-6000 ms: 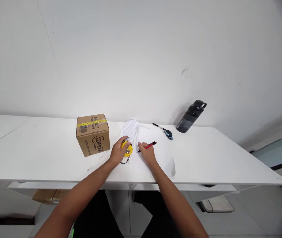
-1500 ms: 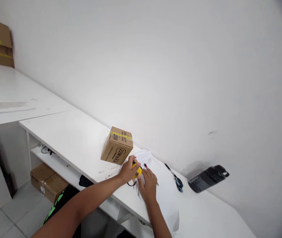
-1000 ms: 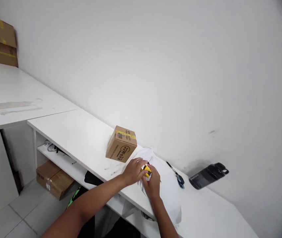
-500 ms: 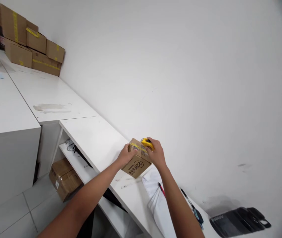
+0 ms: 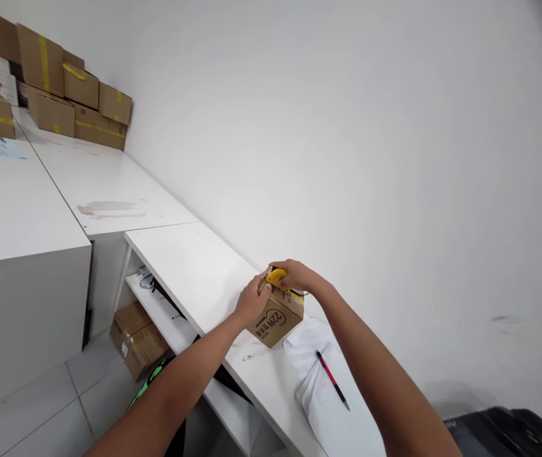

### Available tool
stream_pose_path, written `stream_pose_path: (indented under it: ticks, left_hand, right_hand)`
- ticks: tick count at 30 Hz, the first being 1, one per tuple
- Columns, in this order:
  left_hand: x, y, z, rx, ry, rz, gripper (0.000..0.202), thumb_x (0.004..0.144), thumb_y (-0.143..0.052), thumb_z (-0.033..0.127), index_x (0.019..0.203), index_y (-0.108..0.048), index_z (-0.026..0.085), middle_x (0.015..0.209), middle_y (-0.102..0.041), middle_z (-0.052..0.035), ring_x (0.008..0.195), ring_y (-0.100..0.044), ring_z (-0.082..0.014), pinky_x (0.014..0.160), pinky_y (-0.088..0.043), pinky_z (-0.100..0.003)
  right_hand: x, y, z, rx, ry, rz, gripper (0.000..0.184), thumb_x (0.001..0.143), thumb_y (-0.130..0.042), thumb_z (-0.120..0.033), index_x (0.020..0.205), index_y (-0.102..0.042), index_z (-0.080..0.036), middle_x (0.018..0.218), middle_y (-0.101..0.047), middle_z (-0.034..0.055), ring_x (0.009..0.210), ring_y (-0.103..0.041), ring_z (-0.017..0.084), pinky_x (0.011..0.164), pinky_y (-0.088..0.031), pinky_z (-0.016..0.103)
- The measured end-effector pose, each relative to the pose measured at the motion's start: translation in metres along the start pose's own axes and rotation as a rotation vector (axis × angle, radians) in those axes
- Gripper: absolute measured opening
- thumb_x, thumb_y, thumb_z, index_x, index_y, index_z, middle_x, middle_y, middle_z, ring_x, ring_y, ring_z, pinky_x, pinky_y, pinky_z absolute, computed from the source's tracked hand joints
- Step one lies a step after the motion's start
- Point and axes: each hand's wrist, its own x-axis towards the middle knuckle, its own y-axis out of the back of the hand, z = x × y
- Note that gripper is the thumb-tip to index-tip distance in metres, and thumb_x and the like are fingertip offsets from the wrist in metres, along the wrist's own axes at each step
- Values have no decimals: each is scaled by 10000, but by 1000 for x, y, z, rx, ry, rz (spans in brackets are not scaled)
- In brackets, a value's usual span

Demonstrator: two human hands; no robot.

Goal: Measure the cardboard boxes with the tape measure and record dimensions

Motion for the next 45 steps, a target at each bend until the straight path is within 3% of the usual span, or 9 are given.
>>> stream_pose_path:
  ticks: [5, 11, 15, 20, 27, 30, 33, 40, 45]
  left_hand:
    - [-1, 1, 6, 57, -10, 35, 392, 935, -413, 411, 1280, -564, 302, 1208, -673, -25, 1057, -627, -233, 926, -467, -376]
    - [-3, -2, 8, 53, -4, 56, 400, 945, -386, 410, 1284, -562, 293, 1259, -647, -29, 1059, -620, -230, 949, -449, -376]
    - [-3, -4, 8, 59, -12, 72, 380, 944, -389, 392, 1268, -568, 306, 1264, -644, -18, 1072, -613, -234, 974, -434, -382]
    - [-2, -8, 6, 83, -8, 95, 384, 951, -377, 393, 1281, -557, 320, 1262, -644, -6, 1081, -611, -238, 979, -430, -391]
    - [2, -13, 8, 162, -30, 124, 379, 942, -395, 327, 1274, -576, 316, 1226, -665, -3, 1084, -616, -234, 968, -445, -369]
    - [8, -15, 8, 173, -63, 130, 401, 944, -384, 318, 1304, -562, 313, 1292, -629, -3, 1139, -590, -240, 968, -448, -375]
    - [14, -15, 8, 182, -83, 121, 400, 935, -398, 305, 1290, -580, 289, 1314, -614, -16, 1165, -572, -245, 980, -446, -377]
    - [19, -15, 4, 129, -123, 148, 325, 909, -424, 290, 1172, -612, 258, 1296, -597, -23, 1201, -540, -204, 1025, -430, -342]
    - [19, -15, 1, 167, -165, 145, 314, 919, -404, 278, 1158, -605, 241, 1356, -535, -35, 1260, -492, -202, 1063, -401, -333]
  right_hand:
    - [-20, 3, 21, 128, -46, -51, 615, 664, -651, -140, 1257, -639, -303, 1080, -718, 24, 920, -654, 214, 766, -509, 297]
    - [-57, 8, 69, 197, -125, -96, 608, 602, -629, -94, 1174, -689, -289, 984, -731, 11, 842, -665, 204, 711, -517, 286]
    - [-81, -1, 88, 262, -149, -50, 583, 630, -605, -120, 1186, -668, -284, 1038, -700, 18, 873, -651, 197, 722, -518, 284]
    - [-91, -24, 88, 93, -153, 142, 568, 684, -566, -129, 1230, -618, -276, 1071, -622, 54, 929, -613, 192, 790, -494, 294]
    - [-101, -42, 75, 67, -143, 330, 477, 779, -600, -254, 1254, -573, -214, 1070, -554, 74, 1037, -541, 208, 952, -420, 343]
    - [-100, -39, 68, 94, -216, 329, 429, 876, -531, -435, 1248, -584, -228, 1038, -543, 74, 1005, -538, 206, 938, -409, 343]
    - [-96, -34, 61, 56, -280, 333, 415, 903, -485, -503, 1190, -621, -236, 1018, -541, 77, 966, -539, 204, 881, -413, 319]
    - [-89, -26, 48, -7, -356, 314, 339, 840, -592, -470, 1093, -663, -256, 1044, -553, 78, 912, -543, 211, 724, -419, 286]
    - [-71, -15, 51, -55, -375, 198, 302, 736, -712, -412, 969, -679, -224, 1009, -611, 67, 839, -560, 191, 706, -428, 293]
